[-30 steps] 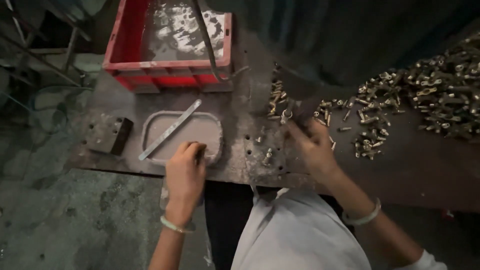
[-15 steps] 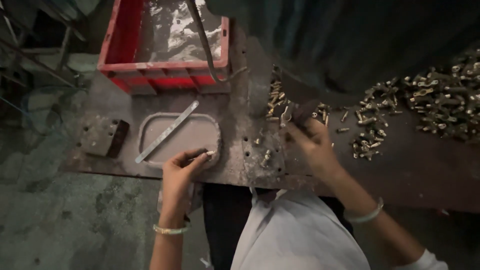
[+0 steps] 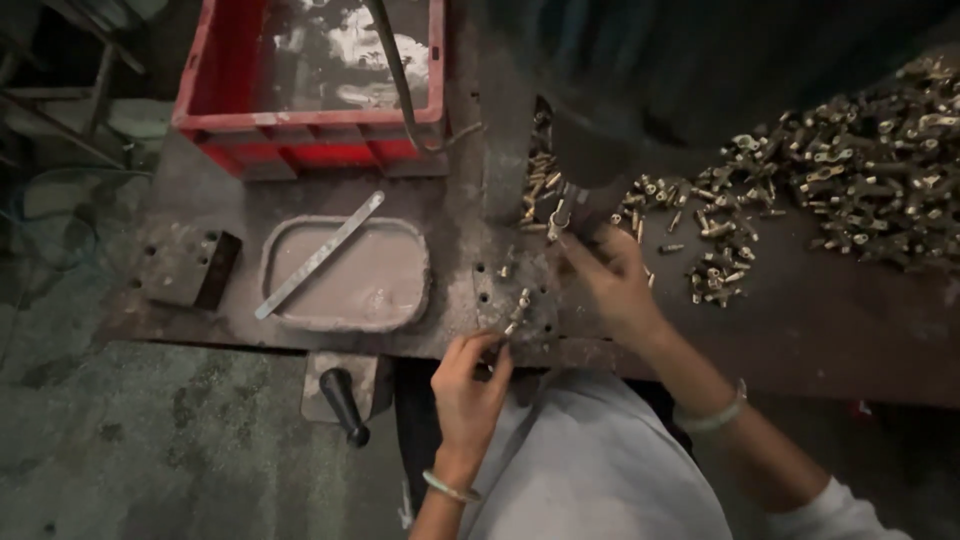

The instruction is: The person cleans small brass fittings one at a time at a workbench. They pick a fitting from a pile, dip it into a red crate of liquid, scrub it with a dark handheld tool, and set it aside, repeating the cycle continuously.

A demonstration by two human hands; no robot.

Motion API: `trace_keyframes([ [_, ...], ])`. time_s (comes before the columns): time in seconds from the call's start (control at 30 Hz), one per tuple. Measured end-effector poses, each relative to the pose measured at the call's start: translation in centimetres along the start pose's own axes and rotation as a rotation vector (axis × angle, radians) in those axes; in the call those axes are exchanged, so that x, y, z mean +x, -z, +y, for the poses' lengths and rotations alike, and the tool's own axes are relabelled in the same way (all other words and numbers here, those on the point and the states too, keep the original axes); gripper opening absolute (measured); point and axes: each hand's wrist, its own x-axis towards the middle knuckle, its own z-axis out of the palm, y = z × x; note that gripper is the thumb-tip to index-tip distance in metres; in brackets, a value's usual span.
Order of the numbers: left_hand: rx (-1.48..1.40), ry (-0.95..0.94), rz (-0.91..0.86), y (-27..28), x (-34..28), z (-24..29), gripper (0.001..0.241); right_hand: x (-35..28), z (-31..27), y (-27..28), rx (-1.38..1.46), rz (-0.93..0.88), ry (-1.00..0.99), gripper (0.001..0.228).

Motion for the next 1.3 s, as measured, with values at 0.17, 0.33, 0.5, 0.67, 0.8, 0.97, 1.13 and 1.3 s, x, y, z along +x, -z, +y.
trace_keyframes([
  [0.17,0.087,-0.151,0.029,-1.1,1.0,-0.5,0.018,-0.1,0.0,-0.2,-0.038,0.121,-0.062,0.018],
  [0.33,0.149,-0.134,0.058,-0.8,3.8,0.9,0.017,0.2,1.0,-0.2,-0.086,0.155,-0.036,0.018],
  [0.5,0.436,-0.252,0.017,-2.5,8.4,1.8,0.032,0.2,1.8,-0.2,-0.057,0.05,0.029,0.02],
  [0.67,0.51,-0.236,-0.079,-3.0,9.6,1.4,0.027,-0.6,0.5,-1.7,-0.069,0.248,-0.083,0.017],
  [0.8,-0.085,0.155,-0.043,-1.8,7.6,-0.2,0.022,-0.2,1.7,-1.9,-0.071,0.231,0.008,0.017],
  [0.97,-0.557,0.541,0.0,-1.7,4.5,-2.5,0.031,-0.4,0.7,-1.5,-0.062,0.184,-0.015,0.017],
  [1.13,-0.702,0.6,0.012,-1.6,3.4,-0.9,0.039,-0.7,1.0,-1.4,-0.08,0.221,-0.084,0.018],
  [1.3,-0.738,0.515,0.065,0.1,6.4,5.0,0.043,-0.3,1.3,-0.8,-0.051,0.195,-0.054,0.019],
])
